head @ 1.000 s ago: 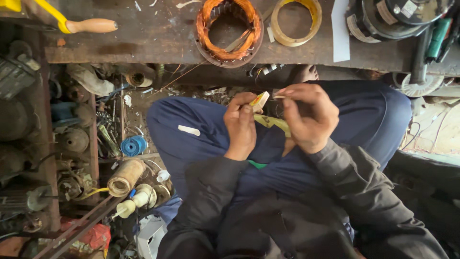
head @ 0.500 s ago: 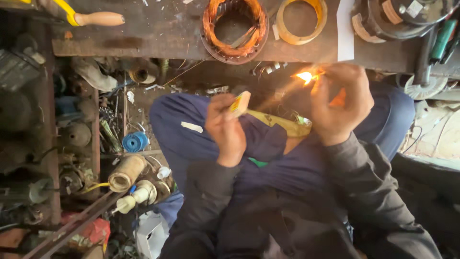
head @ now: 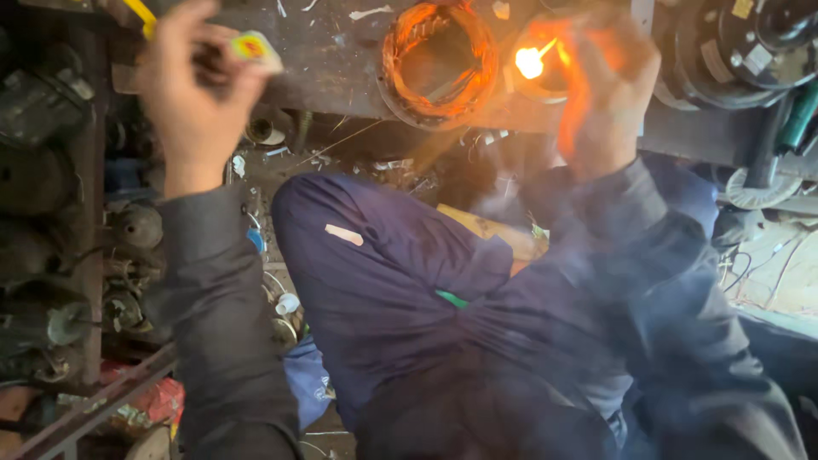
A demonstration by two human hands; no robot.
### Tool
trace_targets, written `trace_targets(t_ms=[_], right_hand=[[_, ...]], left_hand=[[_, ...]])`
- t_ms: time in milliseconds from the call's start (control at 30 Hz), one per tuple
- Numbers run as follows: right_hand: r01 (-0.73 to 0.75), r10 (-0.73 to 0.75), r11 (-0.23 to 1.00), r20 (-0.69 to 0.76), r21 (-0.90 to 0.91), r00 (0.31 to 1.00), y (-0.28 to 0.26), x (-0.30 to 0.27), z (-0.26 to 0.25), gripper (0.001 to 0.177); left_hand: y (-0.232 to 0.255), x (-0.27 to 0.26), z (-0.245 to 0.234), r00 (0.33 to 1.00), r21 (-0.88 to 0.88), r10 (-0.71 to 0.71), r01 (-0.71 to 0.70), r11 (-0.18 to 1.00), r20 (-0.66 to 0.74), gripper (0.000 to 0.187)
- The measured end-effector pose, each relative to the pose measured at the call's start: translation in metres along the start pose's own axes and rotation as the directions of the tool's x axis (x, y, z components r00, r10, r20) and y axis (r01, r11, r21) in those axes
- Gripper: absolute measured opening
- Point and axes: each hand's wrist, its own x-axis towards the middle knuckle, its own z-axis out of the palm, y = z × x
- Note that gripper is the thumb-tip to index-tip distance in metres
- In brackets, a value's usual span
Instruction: The person strips the insulation from the ends of a copper wire on a wound coil using scissors, then applies tape to secure the wire. The person then lights a match and uses the flame to heat the wire end.
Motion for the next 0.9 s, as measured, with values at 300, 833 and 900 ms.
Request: trace_targets(t_ms=[300,833,900], right_hand=[[0.136,-0.09,0.85,0.115,-0.508,0.989,-0.003,-0.007,0.016,0.011],[-0.144,0.144,0.985,-0.005,-0.095,0.99,0.012,-0.006,0.019,0.011],[-0.162,0.16,0.98,-0.025,-0.117,0.987,0.01,-0.006,0.02,0.012]], left_hand=[[-0.019,0.011,0.059,0.86,0.207,0.51,-0.502,0.84,0.018,0.06],[-0.015,0.012,0.075,0.97,0.143,0.196,-0.216,0.966,0.142,0.049],[-0.014,0.013,0.075,0.97,0.132,0.202,-0.22,0.967,0.137,0.049]])
